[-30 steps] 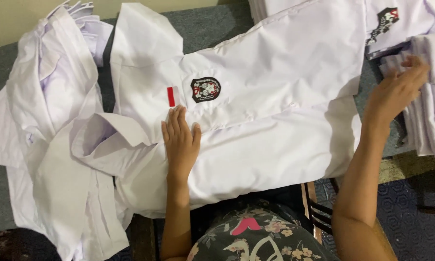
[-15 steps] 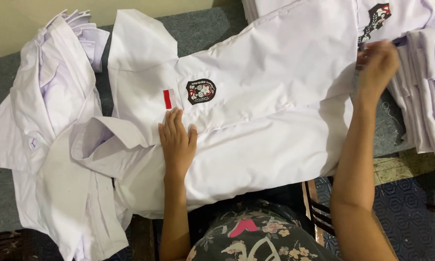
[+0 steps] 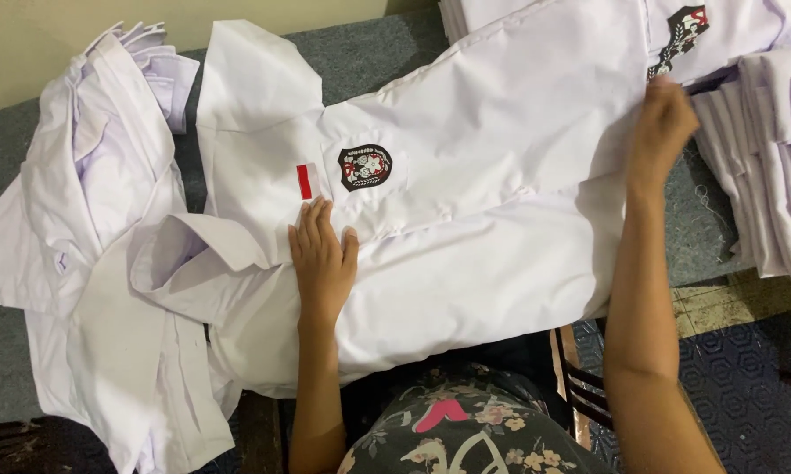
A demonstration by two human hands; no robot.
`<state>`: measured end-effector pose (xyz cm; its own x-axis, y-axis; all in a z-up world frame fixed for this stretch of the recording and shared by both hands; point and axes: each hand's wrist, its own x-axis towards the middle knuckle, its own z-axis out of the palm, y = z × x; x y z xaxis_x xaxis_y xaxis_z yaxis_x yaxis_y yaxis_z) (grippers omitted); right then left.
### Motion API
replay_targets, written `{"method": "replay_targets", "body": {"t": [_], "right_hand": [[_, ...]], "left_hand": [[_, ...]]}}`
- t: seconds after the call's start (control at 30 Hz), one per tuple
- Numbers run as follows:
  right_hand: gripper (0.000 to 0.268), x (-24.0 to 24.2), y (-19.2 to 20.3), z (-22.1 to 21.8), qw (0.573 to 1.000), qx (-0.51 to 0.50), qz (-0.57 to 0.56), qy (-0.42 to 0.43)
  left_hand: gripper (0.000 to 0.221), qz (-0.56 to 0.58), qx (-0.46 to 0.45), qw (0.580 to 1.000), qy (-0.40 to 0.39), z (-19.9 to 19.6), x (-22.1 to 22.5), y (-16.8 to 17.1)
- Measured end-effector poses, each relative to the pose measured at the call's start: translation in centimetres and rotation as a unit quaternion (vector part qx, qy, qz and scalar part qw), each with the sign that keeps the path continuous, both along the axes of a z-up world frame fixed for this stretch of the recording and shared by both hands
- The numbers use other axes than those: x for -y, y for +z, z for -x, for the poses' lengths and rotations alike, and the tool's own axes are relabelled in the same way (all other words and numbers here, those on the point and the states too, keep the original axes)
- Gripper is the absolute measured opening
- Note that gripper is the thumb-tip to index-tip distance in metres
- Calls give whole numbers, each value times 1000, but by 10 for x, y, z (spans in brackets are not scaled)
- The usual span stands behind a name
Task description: Trimming loose threads from a white school uniform shirt using scissors.
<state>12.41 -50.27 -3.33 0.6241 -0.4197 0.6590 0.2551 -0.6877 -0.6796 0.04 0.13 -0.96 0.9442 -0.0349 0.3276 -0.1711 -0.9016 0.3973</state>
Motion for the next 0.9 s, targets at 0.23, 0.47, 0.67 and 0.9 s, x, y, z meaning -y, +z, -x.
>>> {"method": "replay_targets", "body": {"t": [0.23, 0.47, 0.67, 0.9], "right_hand": [[16, -34, 55, 29, 985, -17, -171, 23], [78, -64, 67, 27, 980, -189, -66, -8], [40, -41, 61, 24, 984, -77, -157, 14], [11, -34, 57, 23, 997, -16, -59, 55]], "left_hand": [[49, 18, -21, 1000, -9, -1, 0, 4], [48, 16, -25, 1000, -6, 0, 1, 7], [49, 5, -16, 1000, -5, 0, -1, 3], [47, -19, 10, 1000, -4, -1, 0, 0]]}}
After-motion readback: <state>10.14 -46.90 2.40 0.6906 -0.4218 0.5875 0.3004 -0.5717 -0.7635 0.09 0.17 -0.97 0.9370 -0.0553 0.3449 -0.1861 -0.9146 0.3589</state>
